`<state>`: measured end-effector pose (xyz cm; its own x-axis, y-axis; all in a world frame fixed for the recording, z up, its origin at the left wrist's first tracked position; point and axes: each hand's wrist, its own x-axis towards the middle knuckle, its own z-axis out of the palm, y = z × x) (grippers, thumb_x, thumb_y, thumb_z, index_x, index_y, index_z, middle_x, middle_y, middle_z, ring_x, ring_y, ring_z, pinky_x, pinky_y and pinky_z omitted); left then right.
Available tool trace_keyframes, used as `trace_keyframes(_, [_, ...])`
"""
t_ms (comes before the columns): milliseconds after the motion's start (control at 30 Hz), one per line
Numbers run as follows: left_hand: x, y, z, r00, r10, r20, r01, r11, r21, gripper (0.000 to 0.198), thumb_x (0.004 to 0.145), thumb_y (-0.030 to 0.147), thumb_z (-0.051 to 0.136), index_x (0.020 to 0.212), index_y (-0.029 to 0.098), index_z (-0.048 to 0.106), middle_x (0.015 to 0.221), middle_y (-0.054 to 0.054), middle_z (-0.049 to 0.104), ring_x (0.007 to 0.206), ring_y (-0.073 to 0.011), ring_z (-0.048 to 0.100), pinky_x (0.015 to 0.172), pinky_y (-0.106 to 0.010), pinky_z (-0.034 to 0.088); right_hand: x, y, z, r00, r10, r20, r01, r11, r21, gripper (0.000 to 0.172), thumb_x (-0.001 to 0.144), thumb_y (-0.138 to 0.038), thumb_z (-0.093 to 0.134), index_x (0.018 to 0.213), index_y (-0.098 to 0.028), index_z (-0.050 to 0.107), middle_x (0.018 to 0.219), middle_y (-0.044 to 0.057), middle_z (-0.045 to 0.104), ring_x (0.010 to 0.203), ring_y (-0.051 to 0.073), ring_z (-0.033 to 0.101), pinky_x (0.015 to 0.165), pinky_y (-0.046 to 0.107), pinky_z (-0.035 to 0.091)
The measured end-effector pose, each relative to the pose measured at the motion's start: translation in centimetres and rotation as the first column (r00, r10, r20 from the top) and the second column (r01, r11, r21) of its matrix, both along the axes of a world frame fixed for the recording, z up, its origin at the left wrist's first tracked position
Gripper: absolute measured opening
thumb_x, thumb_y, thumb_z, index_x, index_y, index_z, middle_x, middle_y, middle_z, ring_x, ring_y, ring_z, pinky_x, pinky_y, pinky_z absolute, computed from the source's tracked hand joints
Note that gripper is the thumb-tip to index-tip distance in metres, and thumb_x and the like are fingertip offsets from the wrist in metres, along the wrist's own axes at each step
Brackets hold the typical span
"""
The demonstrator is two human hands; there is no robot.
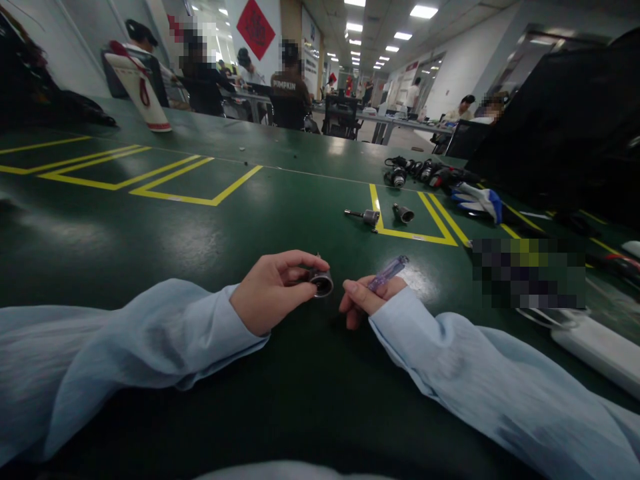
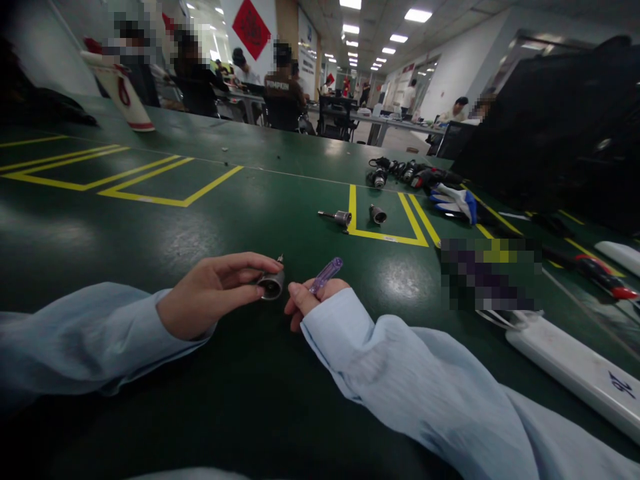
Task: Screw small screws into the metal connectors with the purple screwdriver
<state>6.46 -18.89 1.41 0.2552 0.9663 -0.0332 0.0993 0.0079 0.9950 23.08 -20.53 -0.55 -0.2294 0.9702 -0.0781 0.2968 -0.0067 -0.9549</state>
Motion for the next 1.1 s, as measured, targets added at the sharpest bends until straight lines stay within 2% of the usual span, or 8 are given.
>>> trace_keyframes(133, [0.0, -0.1, 0.1, 1.000, 0.011, 0.006, -0.011, 1.000, -0.012, 0.030, 0.054, 0.011, 0.064, 0.084, 0.012, 0.061, 0.079, -0.004, 0.068, 0.079, -0.0182, 0.063, 0.078, -0.032, 0.050, 0.0, -0.7, -0.4, 0.997, 0.001, 0.083, -0.016, 0.982, 0.186, 0.037, 0.078, -0.044, 0.045, 0.059, -0.015, 0.060, 0.044, 0.001, 0.057, 0.039, 0.009, 0.051, 0.040, 0.020, 0.038])
trace_keyframes(200, [0.0, -0.1, 0.1, 1.000, 0.014, 0.011, -0.014, 1.000, -0.010, 0.032, 0.055, 0.011, 0.064, 0.086, 0.012, 0.060, 0.078, -0.004, 0.068, 0.077, -0.0177, 0.063, 0.077, -0.032, 0.050, 0.2, -1.1, -0.5, 0.997, 0.047, 0.062, -0.066, 0.929, 0.363, 0.033, 0.080, -0.038, 0.045, 0.061, -0.016, 0.061, 0.048, 0.002, 0.059, 0.046, 0.010, 0.054, 0.047, 0.021, 0.042])
trace_keyframes(267, [0.0, -0.1, 0.1, 1.000, 0.015, 0.025, -0.015, 1.000, 0.000, 0.032, 0.054, 0.011, 0.064, 0.086, 0.012, 0.059, 0.079, -0.004, 0.067, 0.075, -0.0171, 0.063, 0.075, -0.032, 0.051, 0.5, -1.1, -0.4, 0.992, 0.123, 0.026, -0.117, 0.825, 0.553, 0.028, 0.081, -0.030, 0.045, 0.063, -0.016, 0.061, 0.052, 0.001, 0.061, 0.054, 0.010, 0.057, 0.055, 0.023, 0.045])
trace_keyframes(367, [0.0, 0.0, 0.1, 0.998, 0.015, 0.053, -0.016, 1.000, 0.017, 0.029, 0.053, 0.009, 0.065, 0.080, 0.012, 0.057, 0.086, -0.005, 0.066, 0.075, -0.0160, 0.063, 0.073, -0.031, 0.051, 0.8, -0.8, 0.0, 0.985, 0.164, 0.061, -0.151, 0.623, 0.768, 0.019, 0.080, -0.019, 0.044, 0.070, -0.016, 0.061, 0.060, 0.001, 0.064, 0.060, 0.011, 0.059, 0.064, 0.027, 0.046])
trace_keyframes(467, [0.1, -0.1, 0.2, 0.998, 0.002, 0.061, -0.003, 1.000, 0.028, 0.025, 0.053, 0.008, 0.064, 0.076, 0.012, 0.056, 0.092, -0.006, 0.065, 0.077, -0.0156, 0.062, 0.074, -0.031, 0.051, 0.6, -0.4, 0.4, 0.974, 0.090, 0.210, -0.228, 0.440, 0.868, 0.015, 0.079, -0.017, 0.046, 0.077, -0.015, 0.060, 0.070, 0.004, 0.066, 0.068, 0.013, 0.060, 0.066, 0.028, 0.046])
trace_keyframes(533, [0.1, -0.2, 0.2, 0.998, -0.012, 0.058, 0.009, 0.999, 0.042, 0.024, 0.054, 0.008, 0.063, 0.076, 0.012, 0.056, 0.093, -0.006, 0.064, 0.078, -0.0157, 0.062, 0.075, -0.031, 0.051, 0.4, -0.2, 0.5, 0.953, 0.039, 0.301, -0.294, 0.366, 0.883, 0.015, 0.080, -0.018, 0.046, 0.077, -0.014, 0.060, 0.071, 0.005, 0.066, 0.069, 0.014, 0.060, 0.064, 0.028, 0.046])
trace_keyframes(633, [0.1, -0.4, 0.1, 0.998, -0.027, 0.048, 0.024, 0.998, 0.061, 0.023, 0.055, 0.008, 0.062, 0.077, 0.012, 0.057, 0.094, -0.007, 0.064, 0.077, -0.0161, 0.063, 0.073, -0.031, 0.051, 0.2, -0.1, 0.6, 0.932, -0.013, 0.362, -0.338, 0.322, 0.884, 0.018, 0.081, -0.019, 0.045, 0.076, -0.013, 0.060, 0.069, 0.006, 0.066, 0.067, 0.014, 0.060, 0.061, 0.027, 0.046])
trace_keyframes(1100, [0.3, -0.5, -0.5, 0.994, 0.044, -0.100, -0.012, 0.951, 0.308, 0.006, 0.059, 0.009, 0.056, 0.065, 0.012, 0.058, 0.088, -0.007, 0.063, 0.078, -0.0159, 0.062, 0.064, -0.024, 0.052, -0.2, -0.2, 0.5, 0.923, -0.048, 0.381, -0.356, 0.267, 0.896, 0.020, 0.082, -0.019, 0.045, 0.072, -0.011, 0.061, 0.064, 0.006, 0.065, 0.063, 0.014, 0.060, 0.057, 0.027, 0.046])
